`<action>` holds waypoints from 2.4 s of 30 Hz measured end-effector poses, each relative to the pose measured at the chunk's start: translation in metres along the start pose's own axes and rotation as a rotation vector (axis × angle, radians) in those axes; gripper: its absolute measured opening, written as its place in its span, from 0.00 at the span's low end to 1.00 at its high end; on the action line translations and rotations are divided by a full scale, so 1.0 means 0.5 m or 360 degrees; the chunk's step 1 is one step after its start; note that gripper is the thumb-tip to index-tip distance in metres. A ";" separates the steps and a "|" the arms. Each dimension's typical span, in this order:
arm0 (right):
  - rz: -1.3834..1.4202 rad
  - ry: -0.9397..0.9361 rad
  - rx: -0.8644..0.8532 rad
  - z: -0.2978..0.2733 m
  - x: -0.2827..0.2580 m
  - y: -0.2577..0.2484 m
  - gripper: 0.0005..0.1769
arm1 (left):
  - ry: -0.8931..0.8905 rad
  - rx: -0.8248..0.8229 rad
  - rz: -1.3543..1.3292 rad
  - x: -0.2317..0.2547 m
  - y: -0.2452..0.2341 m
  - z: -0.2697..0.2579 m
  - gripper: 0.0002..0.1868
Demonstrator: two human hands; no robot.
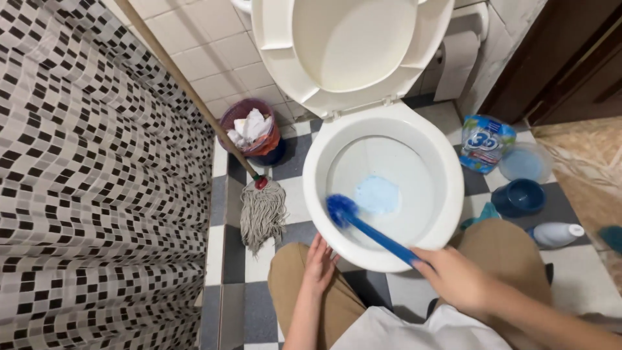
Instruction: Cleaning the toilet bowl with a brush and wiping the exterior with a cloth.
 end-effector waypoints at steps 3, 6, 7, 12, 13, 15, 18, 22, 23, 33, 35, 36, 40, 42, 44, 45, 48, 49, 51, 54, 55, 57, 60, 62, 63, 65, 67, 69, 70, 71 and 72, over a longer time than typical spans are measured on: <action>0.0102 -0.0134 0.0027 0.079 -0.047 -0.020 0.18 | 0.0011 -0.0007 0.0012 -0.009 -0.024 0.008 0.32; 0.0233 0.0185 0.0177 0.085 -0.040 -0.028 0.27 | -0.0010 0.0102 -0.0042 -0.019 -0.017 0.005 0.31; 0.0171 -0.0040 0.0093 0.036 -0.039 -0.016 0.20 | -0.0001 0.0087 -0.0023 -0.019 -0.021 0.005 0.31; 0.0008 -0.0235 -0.0050 0.043 -0.006 -0.021 0.14 | 0.0012 0.0055 -0.0054 -0.009 -0.015 -0.003 0.31; 0.0085 -0.0070 0.0059 0.096 -0.014 -0.024 0.15 | 0.0009 0.0058 -0.0028 -0.008 -0.012 -0.003 0.31; 0.0149 0.0092 0.0176 0.147 -0.006 -0.021 0.17 | 0.0008 0.0053 -0.0015 -0.015 -0.016 0.012 0.31; 0.0096 -0.0015 0.0088 0.064 -0.010 -0.017 0.20 | 0.0033 0.0125 0.0033 -0.039 -0.050 0.006 0.29; 0.0049 0.0177 -0.0107 0.012 -0.064 -0.062 0.21 | 0.0051 0.0086 0.0033 -0.028 -0.038 0.025 0.30; 0.0105 0.0079 -0.0029 0.048 -0.058 -0.055 0.22 | 0.0030 0.0095 0.0028 -0.033 -0.038 0.028 0.29; 0.0629 0.0404 -0.0163 0.037 0.028 0.058 0.25 | 0.0033 0.0057 0.0000 -0.012 -0.019 0.007 0.36; 0.0230 0.0084 0.0083 0.125 0.036 0.036 0.23 | 0.0006 0.0075 -0.0084 -0.018 -0.030 0.017 0.36; 0.0230 0.0087 0.0083 0.122 -0.003 -0.002 0.23 | 0.0004 0.0075 -0.0085 -0.009 -0.013 0.008 0.36; 0.0528 0.0413 0.0012 0.101 -0.030 -0.033 0.21 | -0.0007 0.0073 0.0005 -0.024 -0.032 0.015 0.35; 0.0202 0.0128 -0.0005 0.087 -0.017 -0.061 0.20 | 0.0030 0.0016 0.0011 -0.026 -0.044 0.045 0.32; 0.0424 0.0234 -0.0297 0.044 -0.022 -0.134 0.23 | 0.0026 0.0027 -0.0004 -0.027 -0.038 0.029 0.34; 0.0428 0.0247 -0.0289 0.035 -0.025 -0.193 0.23 | 0.0013 0.0019 -0.0002 -0.032 -0.050 0.038 0.34; -0.0374 0.0705 -0.0686 0.032 -0.012 -0.357 0.30 | 0.0005 -0.0009 -0.0077 -0.033 -0.063 0.051 0.27; -0.0599 0.0779 -0.0699 0.053 -0.001 -0.407 0.27 | 0.0023 -0.0006 -0.0090 -0.029 -0.053 0.043 0.26; -0.0823 0.0859 -0.0710 0.134 0.039 -0.466 0.27 | 0.0033 -0.0007 -0.0106 -0.024 -0.039 0.032 0.25; -0.1994 0.0439 -0.0136 0.264 0.048 -0.479 0.25 | 0.0046 0.0003 -0.0138 -0.017 -0.029 0.028 0.24; -0.2194 0.0204 0.0088 0.270 0.007 -0.463 0.20 | 0.0054 0.0010 -0.0140 -0.019 -0.029 0.027 0.24; -0.2373 -0.0026 0.0320 0.281 -0.040 -0.428 0.17 | 0.0056 0.0013 -0.0134 -0.020 -0.027 0.025 0.24; -0.2548 -0.0347 0.0625 0.275 -0.043 -0.378 0.14 | 0.0055 0.0008 -0.0120 -0.014 -0.024 0.020 0.25; -0.2363 -0.0239 0.0360 0.251 -0.019 -0.359 0.15 | 0.0062 0.0021 -0.0090 -0.015 -0.016 0.016 0.26; -0.2363 -0.0242 0.0362 0.221 -0.043 -0.368 0.15 | 0.0066 0.0023 -0.0090 -0.017 -0.019 0.020 0.26; -0.2245 0.0190 -0.0031 0.156 -0.082 -0.384 0.09 | 0.0056 0.0014 -0.0091 -0.022 -0.026 0.023 0.27; -0.2310 0.0069 0.0090 0.191 -0.066 -0.412 0.12 | 0.0062 0.0016 -0.0080 -0.017 -0.024 0.024 0.29; -0.2378 -0.0042 0.0224 0.209 -0.065 -0.422 0.17 | 0.0071 0.0001 -0.0071 -0.018 -0.021 0.022 0.30; -0.2490 -0.0246 0.0443 0.211 -0.075 -0.418 0.15 | 0.0072 0.0007 -0.0069 -0.018 -0.019 0.020 0.30; -0.2586 -0.0459 0.0665 0.216 -0.085 -0.409 0.13 | 0.0076 0.0020 -0.0064 -0.015 -0.022 0.016 0.30; -0.2588 -0.0457 0.0673 0.206 -0.074 -0.397 0.13 | 0.0080 0.0015 -0.0063 -0.015 -0.019 0.016 0.30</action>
Point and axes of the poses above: each hand's wrist, its own z-axis towards the middle knuckle, its own y-axis out of the palm, x = y × z, the point moved 1 cm from there along z, towards the middle knuckle, and after that the axes turned 4 degrees about -z, right-handed, at the moved point
